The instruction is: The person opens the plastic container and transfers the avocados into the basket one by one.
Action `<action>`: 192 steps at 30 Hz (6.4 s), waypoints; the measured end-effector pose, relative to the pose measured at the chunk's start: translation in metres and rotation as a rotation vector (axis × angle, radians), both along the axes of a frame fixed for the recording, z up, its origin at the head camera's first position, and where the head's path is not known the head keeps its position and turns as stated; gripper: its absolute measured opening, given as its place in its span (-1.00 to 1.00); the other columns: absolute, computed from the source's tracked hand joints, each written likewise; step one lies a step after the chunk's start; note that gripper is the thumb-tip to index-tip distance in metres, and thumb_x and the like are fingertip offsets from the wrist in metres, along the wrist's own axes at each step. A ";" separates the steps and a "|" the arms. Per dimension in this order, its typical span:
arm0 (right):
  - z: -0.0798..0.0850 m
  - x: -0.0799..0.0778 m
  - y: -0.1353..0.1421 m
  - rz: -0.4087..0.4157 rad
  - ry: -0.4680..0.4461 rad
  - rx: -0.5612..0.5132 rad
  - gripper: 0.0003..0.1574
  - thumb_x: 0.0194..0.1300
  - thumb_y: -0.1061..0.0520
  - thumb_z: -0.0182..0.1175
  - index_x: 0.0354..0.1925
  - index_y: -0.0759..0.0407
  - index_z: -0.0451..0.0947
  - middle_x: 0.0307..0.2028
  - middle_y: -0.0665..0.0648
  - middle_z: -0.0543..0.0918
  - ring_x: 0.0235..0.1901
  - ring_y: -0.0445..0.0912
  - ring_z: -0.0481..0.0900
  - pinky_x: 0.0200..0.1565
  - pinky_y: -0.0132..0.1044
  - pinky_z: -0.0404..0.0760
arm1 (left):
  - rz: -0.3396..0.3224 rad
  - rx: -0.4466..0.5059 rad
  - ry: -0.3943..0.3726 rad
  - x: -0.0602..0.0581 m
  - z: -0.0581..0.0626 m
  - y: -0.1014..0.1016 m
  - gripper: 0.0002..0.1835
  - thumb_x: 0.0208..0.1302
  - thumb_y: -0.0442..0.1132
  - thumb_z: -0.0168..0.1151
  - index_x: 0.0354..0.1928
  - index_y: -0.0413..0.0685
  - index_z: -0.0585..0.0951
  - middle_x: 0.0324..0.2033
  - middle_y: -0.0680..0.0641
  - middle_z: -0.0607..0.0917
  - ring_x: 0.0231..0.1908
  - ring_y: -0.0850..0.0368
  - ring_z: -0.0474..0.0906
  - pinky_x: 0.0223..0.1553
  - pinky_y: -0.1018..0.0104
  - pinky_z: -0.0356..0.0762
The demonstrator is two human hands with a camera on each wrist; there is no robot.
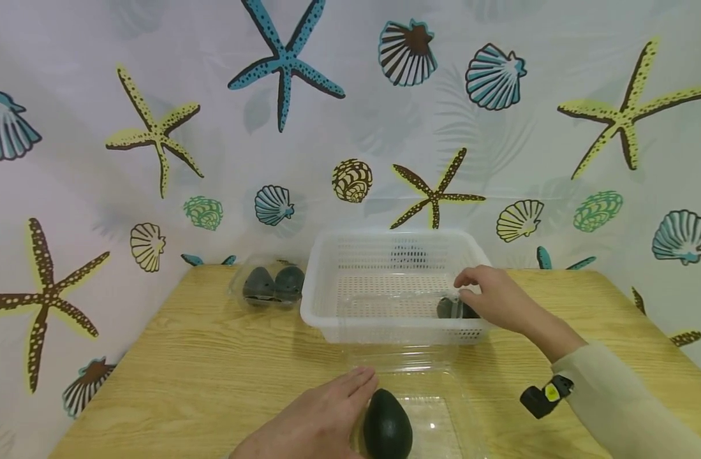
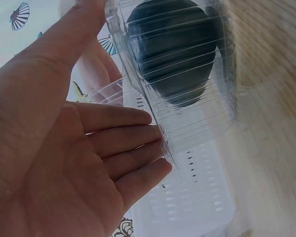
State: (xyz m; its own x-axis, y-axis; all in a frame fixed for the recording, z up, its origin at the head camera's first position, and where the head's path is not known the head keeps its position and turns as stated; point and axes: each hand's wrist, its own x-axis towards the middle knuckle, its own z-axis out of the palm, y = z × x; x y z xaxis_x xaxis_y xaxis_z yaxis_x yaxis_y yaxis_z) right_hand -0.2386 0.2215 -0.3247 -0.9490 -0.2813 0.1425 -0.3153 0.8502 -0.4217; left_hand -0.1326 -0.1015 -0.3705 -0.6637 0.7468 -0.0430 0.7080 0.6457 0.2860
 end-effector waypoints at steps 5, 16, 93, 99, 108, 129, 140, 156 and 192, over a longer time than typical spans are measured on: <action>0.000 0.013 0.002 -0.001 0.048 0.002 -0.72 0.37 0.19 0.07 -0.06 0.28 0.62 -0.01 0.30 0.66 0.05 0.24 0.58 0.01 0.14 0.58 | 0.007 -0.009 -0.037 -0.001 -0.001 0.000 0.14 0.05 0.47 0.28 0.49 -0.17 0.23 0.49 -0.14 0.27 0.47 0.03 0.22 0.37 0.18 0.39; 0.007 0.043 0.011 -0.029 0.130 -0.027 -0.74 0.40 0.20 0.11 -0.01 0.26 0.59 0.03 0.30 0.63 0.08 0.24 0.56 0.01 0.19 0.56 | 0.003 -0.005 -0.023 0.000 -0.001 -0.001 0.15 0.05 0.47 0.28 0.49 -0.17 0.23 0.49 -0.15 0.26 0.47 0.02 0.23 0.36 0.16 0.40; -0.072 0.119 -0.078 0.666 0.179 -0.230 -0.72 0.33 0.01 0.31 -0.13 -0.03 0.38 -0.13 -0.13 0.38 -0.18 -0.34 0.39 -0.20 -0.56 0.46 | -0.039 0.054 0.036 0.003 0.000 -0.004 0.11 0.10 0.45 0.25 0.48 -0.20 0.24 0.46 -0.16 0.31 0.43 0.05 0.29 0.31 0.23 0.45; -0.072 0.120 -0.075 0.611 0.033 -0.199 -0.61 0.37 -0.05 0.26 0.10 -0.02 0.45 -0.05 -0.11 0.38 -0.15 -0.36 0.40 -0.20 -0.52 0.50 | -0.021 0.015 0.021 0.003 0.001 -0.001 0.14 0.07 0.48 0.23 0.48 -0.19 0.23 0.47 -0.13 0.29 0.45 0.06 0.26 0.33 0.20 0.43; -0.071 0.120 -0.069 0.597 0.014 -0.116 -0.60 0.37 0.11 0.19 0.16 -0.09 0.59 -0.06 -0.15 0.40 -0.18 -0.40 0.43 -0.20 -0.50 0.52 | 0.005 -0.008 -0.030 0.003 0.003 -0.002 0.13 0.07 0.43 0.29 0.51 -0.15 0.19 0.50 -0.11 0.23 0.48 0.06 0.20 0.36 0.20 0.39; -0.071 0.114 -0.082 0.474 -0.187 0.060 -0.32 0.40 -0.35 0.08 0.30 -0.04 0.45 0.08 -0.09 0.55 -0.10 -0.32 0.48 -0.17 -0.35 0.58 | 0.007 -0.018 -0.017 0.004 0.002 -0.003 0.07 0.13 0.29 0.37 0.51 -0.16 0.19 0.50 -0.10 0.24 0.48 0.08 0.20 0.37 0.22 0.38; -0.076 0.111 -0.091 0.408 -0.216 0.007 -0.31 0.29 -0.39 0.17 0.21 -0.06 0.51 -0.12 -0.16 0.50 -0.22 -0.34 0.43 -0.24 -0.39 0.53 | 0.010 -0.006 -0.020 0.003 0.002 -0.003 0.06 0.15 0.30 0.34 0.51 -0.16 0.18 0.50 -0.11 0.24 0.48 0.09 0.19 0.38 0.21 0.36; -0.076 0.110 -0.090 0.328 -0.108 -0.038 -0.42 0.23 -0.18 0.28 0.14 0.04 0.58 -0.18 -0.11 0.49 -0.30 -0.33 0.44 -0.29 -0.40 0.52 | 0.000 -0.027 -0.006 0.001 0.001 -0.001 0.12 0.08 0.38 0.33 0.50 -0.17 0.20 0.49 -0.12 0.25 0.47 0.06 0.21 0.35 0.22 0.40; -0.032 0.121 -0.050 0.134 0.096 -0.185 -0.54 0.23 -0.06 0.36 0.04 -0.07 0.44 -0.13 -0.13 0.56 -0.24 -0.32 0.50 -0.27 -0.41 0.56 | 0.025 -0.033 0.041 0.004 0.001 0.000 0.15 0.03 0.47 0.28 0.48 -0.19 0.25 0.48 -0.14 0.28 0.46 0.04 0.24 0.38 0.20 0.37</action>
